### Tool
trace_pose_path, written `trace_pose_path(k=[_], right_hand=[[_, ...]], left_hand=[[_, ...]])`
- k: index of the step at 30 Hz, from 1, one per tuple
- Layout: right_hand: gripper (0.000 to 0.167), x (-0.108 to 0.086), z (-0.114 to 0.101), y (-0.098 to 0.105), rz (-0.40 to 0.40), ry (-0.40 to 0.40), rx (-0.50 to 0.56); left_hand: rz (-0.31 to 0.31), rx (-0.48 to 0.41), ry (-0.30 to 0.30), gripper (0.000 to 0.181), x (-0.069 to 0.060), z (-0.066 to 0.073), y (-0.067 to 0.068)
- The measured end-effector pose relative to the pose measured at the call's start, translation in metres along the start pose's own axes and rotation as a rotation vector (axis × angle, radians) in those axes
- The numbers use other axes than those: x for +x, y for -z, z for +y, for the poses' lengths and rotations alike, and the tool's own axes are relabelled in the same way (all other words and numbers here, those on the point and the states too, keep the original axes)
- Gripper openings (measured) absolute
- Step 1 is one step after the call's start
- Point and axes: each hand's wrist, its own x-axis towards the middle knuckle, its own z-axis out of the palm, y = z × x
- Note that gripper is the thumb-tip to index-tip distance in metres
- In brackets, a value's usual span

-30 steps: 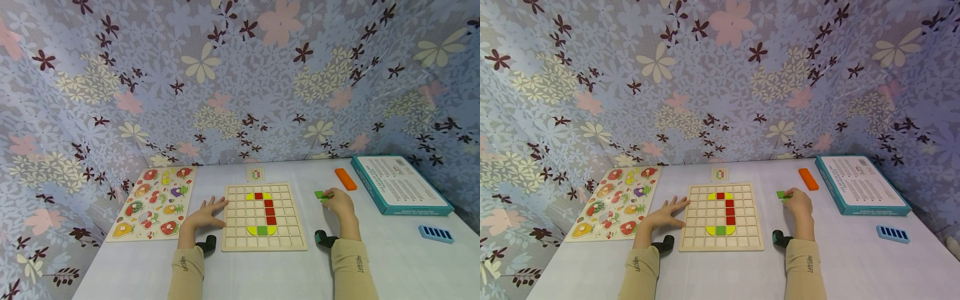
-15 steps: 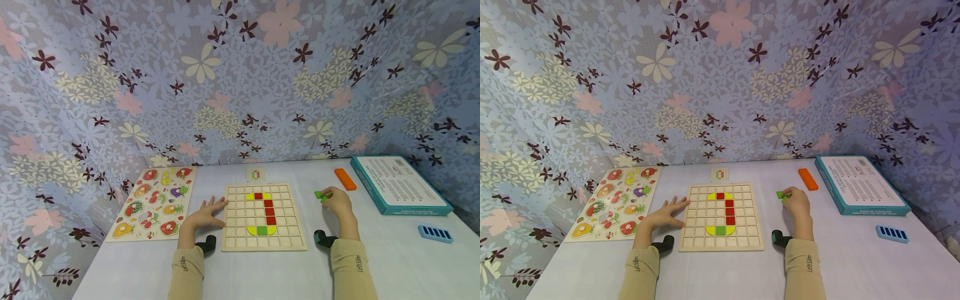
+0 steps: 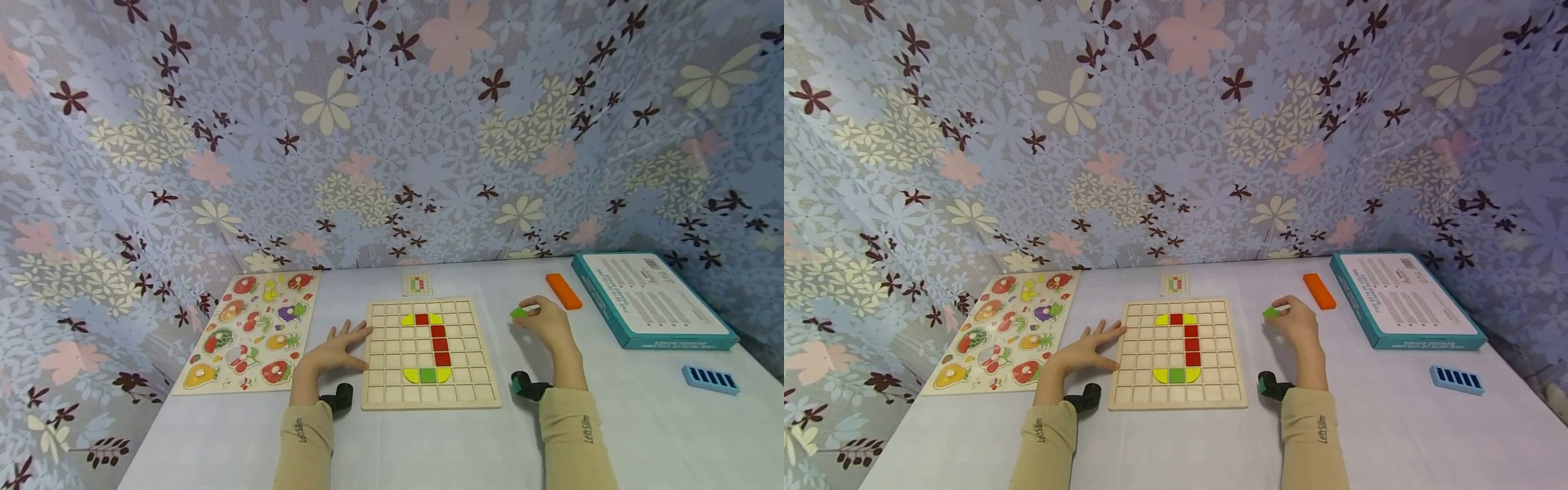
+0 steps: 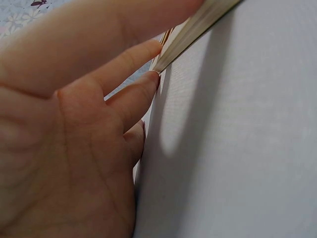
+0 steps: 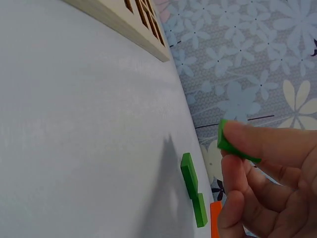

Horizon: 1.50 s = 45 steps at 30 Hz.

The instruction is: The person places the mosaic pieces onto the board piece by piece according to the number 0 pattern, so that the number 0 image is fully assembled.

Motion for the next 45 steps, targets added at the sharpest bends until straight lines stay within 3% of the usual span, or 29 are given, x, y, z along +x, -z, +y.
trace_pose_path(k=[9, 19, 39, 45], right_hand=[[0.039, 0.003, -0.007, -0.003, -0.009, 0.023, 0.06], [0.036, 0.006, -0.015, -0.012, -0.086, 0.103, 0.184], [0.029, 0.0, -0.044, -0.037, -0.156, 0.207, 0.18], [0.022, -0.004, -0.055, -0.05, -0.196, 0.319, 0.241]], left_hand=[[0.006, 0.008, 0.001, 0.084, 0.001, 0.0, 0.0], [0.009, 0.006, 0.002, 0.084, 0.001, -0.002, 0.0], [0.008, 0.021, -0.009, 0.084, 0.0, -0.003, -0.002], [0.005, 0.013, -0.01, 0.084, 0.0, -0.002, 0.0]])
